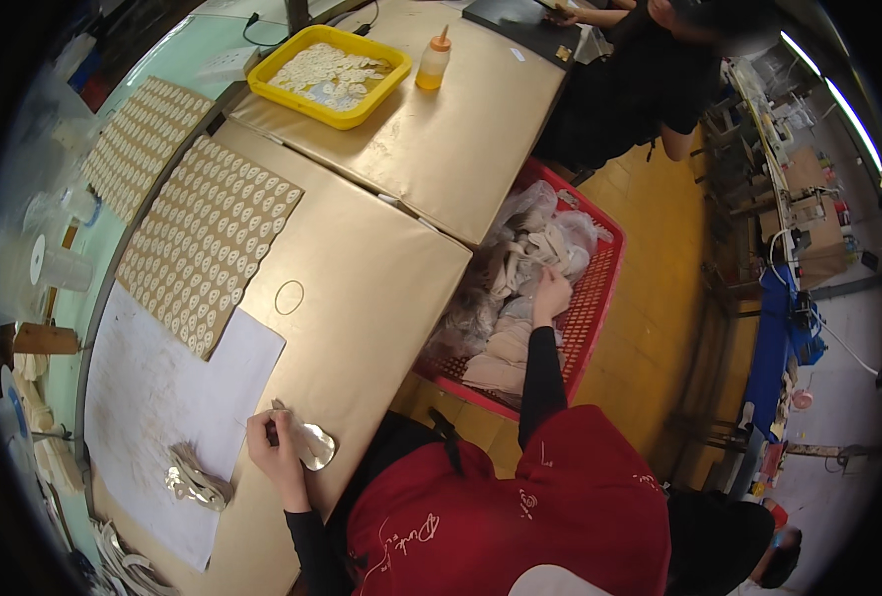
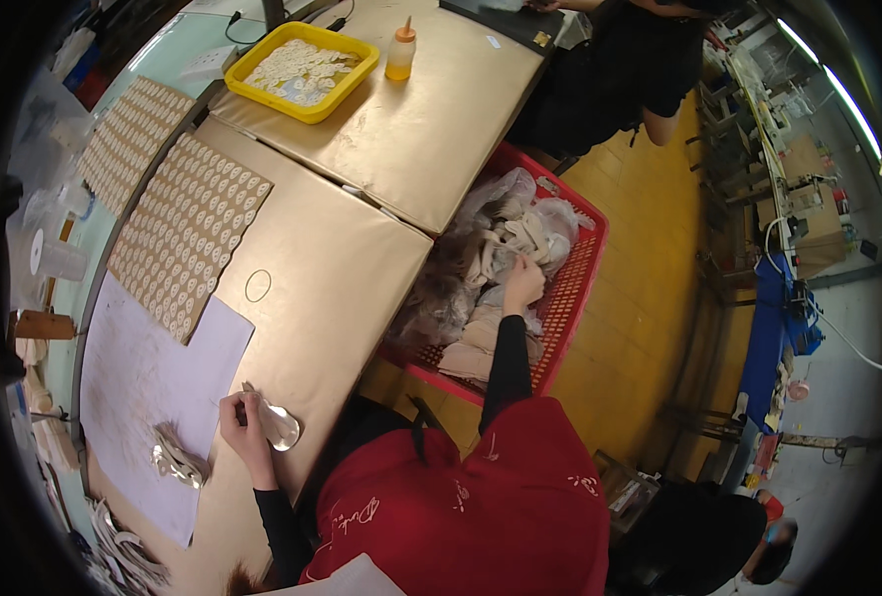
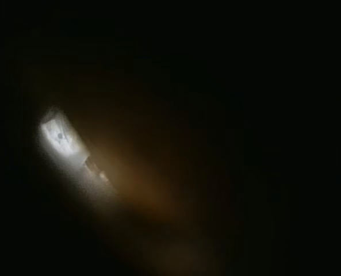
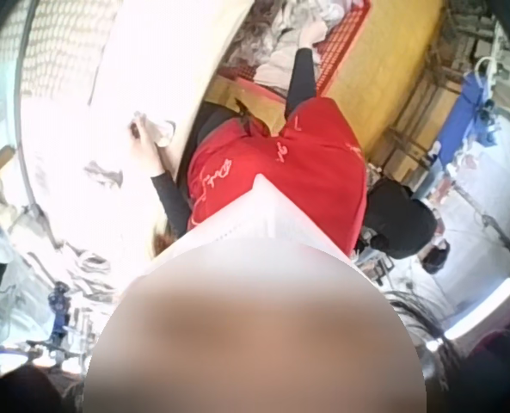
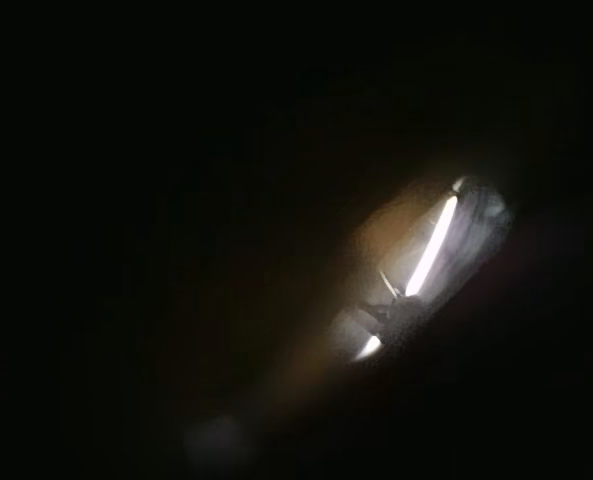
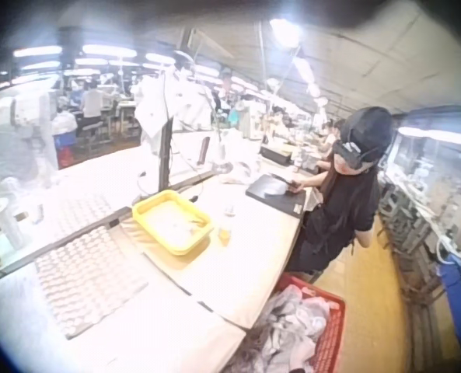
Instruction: The person applies a yellow liquid from a squeeze bottle onto small white decorative pieces arranged on a cardboard sheet. They move the sheet to access different rows and continue applying the liquid systematically.
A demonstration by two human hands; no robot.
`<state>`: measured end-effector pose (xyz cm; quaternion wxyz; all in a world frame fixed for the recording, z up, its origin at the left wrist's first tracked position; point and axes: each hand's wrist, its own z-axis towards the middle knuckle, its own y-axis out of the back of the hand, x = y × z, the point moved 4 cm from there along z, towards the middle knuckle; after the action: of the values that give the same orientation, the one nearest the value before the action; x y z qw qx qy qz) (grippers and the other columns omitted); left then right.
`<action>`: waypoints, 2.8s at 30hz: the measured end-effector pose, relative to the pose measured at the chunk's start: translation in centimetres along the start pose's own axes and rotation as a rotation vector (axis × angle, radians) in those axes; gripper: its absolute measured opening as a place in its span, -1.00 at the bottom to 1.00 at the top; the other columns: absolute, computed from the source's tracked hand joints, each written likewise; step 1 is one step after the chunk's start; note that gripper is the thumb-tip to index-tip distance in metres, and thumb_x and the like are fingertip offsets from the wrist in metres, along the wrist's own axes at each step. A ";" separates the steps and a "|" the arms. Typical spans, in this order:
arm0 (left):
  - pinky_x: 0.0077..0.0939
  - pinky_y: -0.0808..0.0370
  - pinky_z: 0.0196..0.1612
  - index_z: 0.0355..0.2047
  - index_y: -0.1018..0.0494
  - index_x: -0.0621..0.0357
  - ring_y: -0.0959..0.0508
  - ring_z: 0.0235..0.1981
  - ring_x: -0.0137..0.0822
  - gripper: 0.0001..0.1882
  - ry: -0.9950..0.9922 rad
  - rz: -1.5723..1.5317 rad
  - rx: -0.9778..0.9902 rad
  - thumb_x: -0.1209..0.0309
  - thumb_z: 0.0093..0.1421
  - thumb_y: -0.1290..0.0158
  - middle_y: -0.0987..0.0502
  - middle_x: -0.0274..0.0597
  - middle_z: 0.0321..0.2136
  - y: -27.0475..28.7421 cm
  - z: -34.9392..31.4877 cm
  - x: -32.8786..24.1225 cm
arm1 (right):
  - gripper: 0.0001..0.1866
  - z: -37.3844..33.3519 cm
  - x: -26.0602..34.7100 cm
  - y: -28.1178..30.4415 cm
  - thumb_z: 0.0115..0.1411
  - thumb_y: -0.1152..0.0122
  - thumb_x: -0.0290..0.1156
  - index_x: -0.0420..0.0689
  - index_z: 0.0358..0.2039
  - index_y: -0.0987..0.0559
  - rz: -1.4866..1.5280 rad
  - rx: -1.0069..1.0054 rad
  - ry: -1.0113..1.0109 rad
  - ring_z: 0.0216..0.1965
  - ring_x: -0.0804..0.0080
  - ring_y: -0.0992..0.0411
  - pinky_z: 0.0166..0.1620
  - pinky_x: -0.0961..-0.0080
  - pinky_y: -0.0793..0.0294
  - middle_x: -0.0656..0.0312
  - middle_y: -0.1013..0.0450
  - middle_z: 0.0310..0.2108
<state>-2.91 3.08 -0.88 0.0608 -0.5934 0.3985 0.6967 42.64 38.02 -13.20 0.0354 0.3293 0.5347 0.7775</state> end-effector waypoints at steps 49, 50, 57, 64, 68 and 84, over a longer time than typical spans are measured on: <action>-0.53 -0.38 -0.36 -0.42 -0.46 0.25 -0.41 -0.46 -0.40 -0.86 -0.012 0.036 -0.005 0.43 0.21 -0.11 -0.41 -0.26 -0.47 0.1 0.1 -0.4 | -0.61 -8.8 -1.0 -7.8 0.19 -0.12 -0.35 -0.05 0.06 -0.50 -0.214 0.592 0.042 -0.06 -0.04 -0.45 -0.06 0.11 -0.48 -0.07 -0.44 -0.04; -0.53 -0.38 -0.37 -0.42 -0.46 0.25 -0.41 -0.46 -0.40 -0.86 -0.014 0.044 -0.005 0.43 0.21 -0.11 -0.41 -0.26 -0.47 0.1 0.1 -0.4 | -0.61 -8.6 -1.0 -7.9 0.19 -0.12 -0.35 -0.04 0.05 -0.51 -0.227 0.578 0.058 -0.05 -0.04 -0.45 -0.05 0.10 -0.47 -0.07 -0.43 -0.04; -0.53 -0.37 -0.37 -0.42 -0.46 0.25 -0.41 -0.47 -0.40 -0.86 0.013 0.027 -0.009 0.43 0.21 -0.12 -0.41 -0.26 -0.49 0.0 0.1 -0.1 | -0.60 -6.7 -2.0 -7.9 0.20 -0.13 -0.35 -0.12 0.06 -0.51 -0.048 0.632 0.113 -0.01 -0.05 -0.42 0.01 0.13 -0.44 -0.07 -0.44 -0.01; -0.54 -0.37 -0.36 -0.41 -0.46 0.24 -0.41 -0.46 -0.40 -0.87 -0.041 0.062 -0.009 0.44 0.20 -0.12 -0.41 -0.26 -0.49 0.1 0.2 -0.4 | -0.57 -8.0 -2.4 -7.5 0.15 -0.19 -0.32 -0.23 0.01 -0.53 0.048 0.562 0.132 -0.03 -0.06 -0.46 0.01 0.18 -0.44 -0.15 -0.50 -0.10; -0.53 -0.36 -0.35 -0.42 -0.46 0.24 -0.41 -0.46 -0.39 -0.88 -0.013 0.005 -0.017 0.45 0.19 -0.12 -0.42 -0.26 -0.49 0.0 0.1 -0.4 | -0.55 -8.4 -1.9 -6.9 0.11 -0.23 -0.29 -0.24 -0.01 -0.54 0.107 0.535 0.111 -0.07 -0.07 -0.49 -0.01 0.19 -0.45 -0.20 -0.52 -0.17; -0.47 -0.36 -0.29 -0.47 -0.37 0.27 -0.43 -0.42 -0.28 -0.89 -0.072 -0.109 -0.004 0.54 0.19 -0.03 -0.41 -0.18 -0.50 0.5 -0.3 0.9 | -0.74 -9.9 13.4 4.6 0.30 -0.06 -0.49 -0.23 -0.02 -0.51 0.843 0.173 0.220 -0.57 0.75 -0.22 -0.49 0.72 -0.23 0.42 -0.31 -0.57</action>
<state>-3.15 2.20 -1.43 0.1117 -0.5888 0.3617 0.7142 28.09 33.58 -5.00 -0.3693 0.4357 0.4175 0.7068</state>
